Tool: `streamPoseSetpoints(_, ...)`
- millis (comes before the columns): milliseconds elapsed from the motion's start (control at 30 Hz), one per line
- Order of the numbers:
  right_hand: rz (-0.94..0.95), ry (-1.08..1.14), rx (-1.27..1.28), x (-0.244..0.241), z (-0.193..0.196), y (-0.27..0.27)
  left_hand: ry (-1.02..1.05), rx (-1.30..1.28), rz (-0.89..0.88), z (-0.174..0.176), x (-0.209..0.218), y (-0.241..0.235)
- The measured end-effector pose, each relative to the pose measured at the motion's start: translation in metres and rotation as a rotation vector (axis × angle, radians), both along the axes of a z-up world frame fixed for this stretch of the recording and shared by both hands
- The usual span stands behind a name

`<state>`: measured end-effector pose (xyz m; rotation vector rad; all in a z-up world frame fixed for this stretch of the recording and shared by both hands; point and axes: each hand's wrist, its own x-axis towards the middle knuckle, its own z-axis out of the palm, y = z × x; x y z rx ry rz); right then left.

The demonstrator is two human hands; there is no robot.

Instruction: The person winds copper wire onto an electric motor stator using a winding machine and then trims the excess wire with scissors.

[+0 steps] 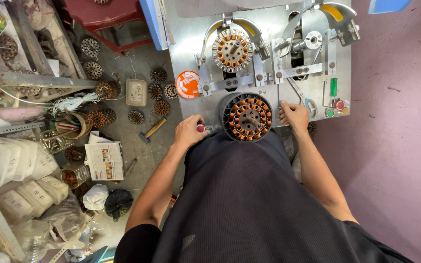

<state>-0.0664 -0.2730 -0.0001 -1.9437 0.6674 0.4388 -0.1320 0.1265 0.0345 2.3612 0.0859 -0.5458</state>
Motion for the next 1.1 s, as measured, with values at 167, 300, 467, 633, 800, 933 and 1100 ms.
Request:
streamPoseSetpoints(167, -0.004, 0.032, -0.054, 0.002, 0.007, 0.005, 0.092, -0.206, 0.058, -0.008, 0.003, 0.02)
streamPoseSetpoints(300, 0.143, -0.098, -0.531, -0.002, 0.019, 0.014, 0.15, -0.258, 0.152, -0.009, 0.004, 0.021)
streamPoseSetpoints(467, 0.209, -0.249, -0.634, 0.002, 0.038, 0.031, 0.13, -0.099, 0.2, 0.001, 0.006, 0.014)
streamPoseSetpoints(633, 0.202, -0.221, 0.034, 0.038, 0.049, 0.058, -0.021, 0.004, 0.166, 0.016, 0.008, 0.004)
streamPoseSetpoints(800, 0.473, -0.36, 0.419, 0.099, 0.028, 0.103, -0.425, -0.164, 0.238, 0.038, 0.052, -0.015)
streamPoseSetpoints(933, 0.583, -0.337, 0.128, 0.141, -0.009, 0.136, -0.758, -0.102, 0.051, 0.054, 0.124, -0.043)
streamPoseSetpoints(1100, 0.582, -0.476, 0.112, 0.166, -0.049, 0.163, -0.743, -0.079, -0.022, 0.065, 0.175, -0.073)
